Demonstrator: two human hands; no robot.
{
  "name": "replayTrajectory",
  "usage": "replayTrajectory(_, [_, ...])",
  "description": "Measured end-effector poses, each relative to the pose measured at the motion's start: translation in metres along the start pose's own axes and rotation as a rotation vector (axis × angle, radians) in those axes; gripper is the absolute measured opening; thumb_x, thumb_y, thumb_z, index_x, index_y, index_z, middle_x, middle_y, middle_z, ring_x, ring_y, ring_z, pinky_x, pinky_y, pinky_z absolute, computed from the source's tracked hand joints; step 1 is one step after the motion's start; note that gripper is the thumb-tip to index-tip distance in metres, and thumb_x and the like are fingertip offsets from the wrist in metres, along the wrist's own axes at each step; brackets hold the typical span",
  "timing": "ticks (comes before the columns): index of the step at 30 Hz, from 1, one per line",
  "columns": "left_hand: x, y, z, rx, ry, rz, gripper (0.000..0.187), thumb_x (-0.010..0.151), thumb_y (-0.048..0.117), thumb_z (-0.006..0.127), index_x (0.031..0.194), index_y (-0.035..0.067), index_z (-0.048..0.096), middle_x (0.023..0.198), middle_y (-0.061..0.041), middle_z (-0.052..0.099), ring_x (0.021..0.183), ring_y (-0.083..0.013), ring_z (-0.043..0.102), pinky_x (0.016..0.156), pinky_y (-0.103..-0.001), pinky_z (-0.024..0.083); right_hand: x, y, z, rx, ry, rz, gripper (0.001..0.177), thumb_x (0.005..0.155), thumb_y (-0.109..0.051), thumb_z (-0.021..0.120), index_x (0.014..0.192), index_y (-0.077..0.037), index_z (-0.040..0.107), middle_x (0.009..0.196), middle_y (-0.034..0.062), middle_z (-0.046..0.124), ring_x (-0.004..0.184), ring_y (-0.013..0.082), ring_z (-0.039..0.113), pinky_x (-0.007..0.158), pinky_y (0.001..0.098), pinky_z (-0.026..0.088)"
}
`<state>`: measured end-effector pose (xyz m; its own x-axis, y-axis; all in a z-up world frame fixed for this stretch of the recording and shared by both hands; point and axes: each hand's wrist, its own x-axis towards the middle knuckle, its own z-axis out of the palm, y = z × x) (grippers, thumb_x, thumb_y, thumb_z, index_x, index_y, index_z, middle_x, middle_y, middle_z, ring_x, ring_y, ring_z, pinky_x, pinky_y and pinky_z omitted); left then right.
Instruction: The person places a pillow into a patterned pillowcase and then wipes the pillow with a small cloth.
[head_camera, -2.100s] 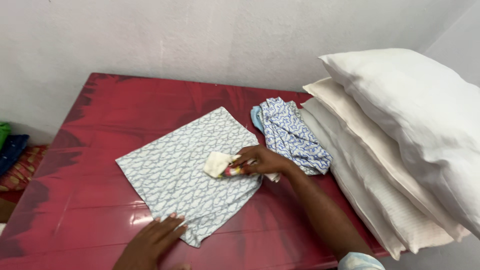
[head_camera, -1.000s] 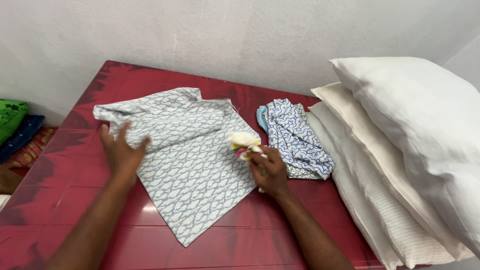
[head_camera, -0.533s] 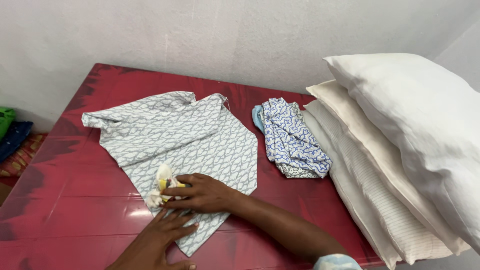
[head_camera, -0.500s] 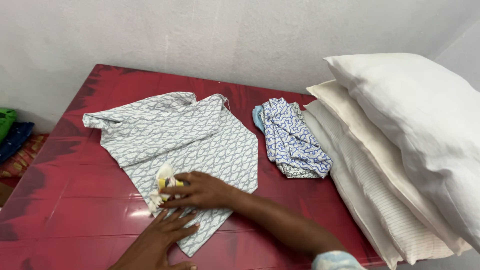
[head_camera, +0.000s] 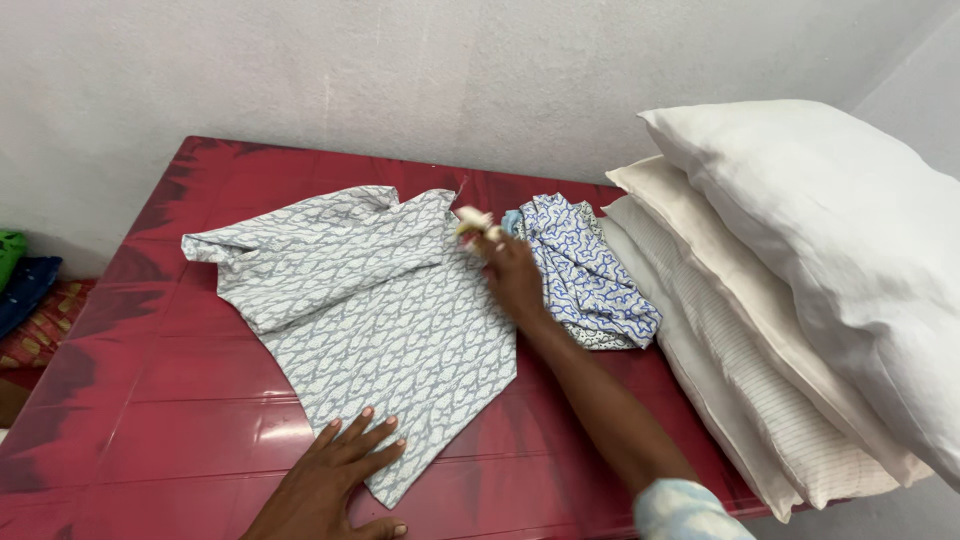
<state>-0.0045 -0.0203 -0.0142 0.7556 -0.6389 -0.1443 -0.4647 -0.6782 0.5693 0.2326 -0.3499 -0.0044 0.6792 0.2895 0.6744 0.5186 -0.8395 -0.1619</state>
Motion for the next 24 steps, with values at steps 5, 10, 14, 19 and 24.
replayTrajectory(5, [-0.001,-0.003,0.01,-0.019,0.304,-0.01,0.083,0.073,0.06,0.087,0.136,0.01,0.065,0.151,-0.013,0.05,0.147,-0.0328,0.038,0.119,-0.048,0.026,-0.087,-0.087,-0.057,0.29,-0.321,-0.625,0.046,0.085,-0.012,0.069,0.129,-0.024,0.071,0.125,0.0085,0.068,0.107,0.0294,0.065,0.082,0.0399,0.058])
replayTrajectory(10, [-0.007,0.003,0.006,0.035,0.635,0.043,0.07,0.067,0.049,0.087,0.115,0.001,0.07,0.129,-0.017,0.067,0.123,-0.0357,0.06,0.106,-0.048,0.044,-0.087,-0.056,-0.064,-0.131,-0.416,-0.416,0.033,0.093,-0.01,0.068,0.123,-0.022,0.075,0.126,0.0071,0.068,0.105,0.0294,0.067,0.082,0.0414,0.057])
replayTrajectory(14, [-0.011,0.004,0.003,0.031,0.713,-0.04,0.079,0.064,0.052,0.087,0.118,-0.003,0.067,0.12,-0.019,0.067,0.115,-0.0364,0.064,0.097,-0.045,0.05,-0.072,-0.025,-0.083,-0.225,-0.17,-0.043,0.043,0.08,-0.001,0.067,0.115,-0.024,0.079,0.128,0.0124,0.068,0.101,0.0372,0.065,0.081,0.0455,0.057])
replayTrajectory(19, [-0.006,0.01,0.004,0.204,0.709,-0.061,0.085,0.066,0.063,0.079,0.122,0.001,0.066,0.127,-0.02,0.064,0.123,-0.0373,0.056,0.102,-0.057,0.043,-0.09,-0.058,-0.094,0.033,-0.095,-0.158,0.036,0.083,-0.01,0.07,0.119,-0.015,0.076,0.119,0.0141,0.065,0.104,0.0344,0.066,0.086,0.0451,0.057])
replayTrajectory(24, [0.003,0.038,-0.009,0.42,0.526,-0.29,0.093,0.07,0.077,0.06,0.139,0.014,0.059,0.138,-0.017,0.057,0.139,-0.039,0.043,0.103,-0.072,0.03,-0.092,-0.064,-0.08,-0.012,-0.233,-0.364,0.025,0.087,-0.009,0.069,0.107,-0.02,0.078,0.123,0.0048,0.071,0.107,0.0293,0.068,0.089,0.0422,0.056])
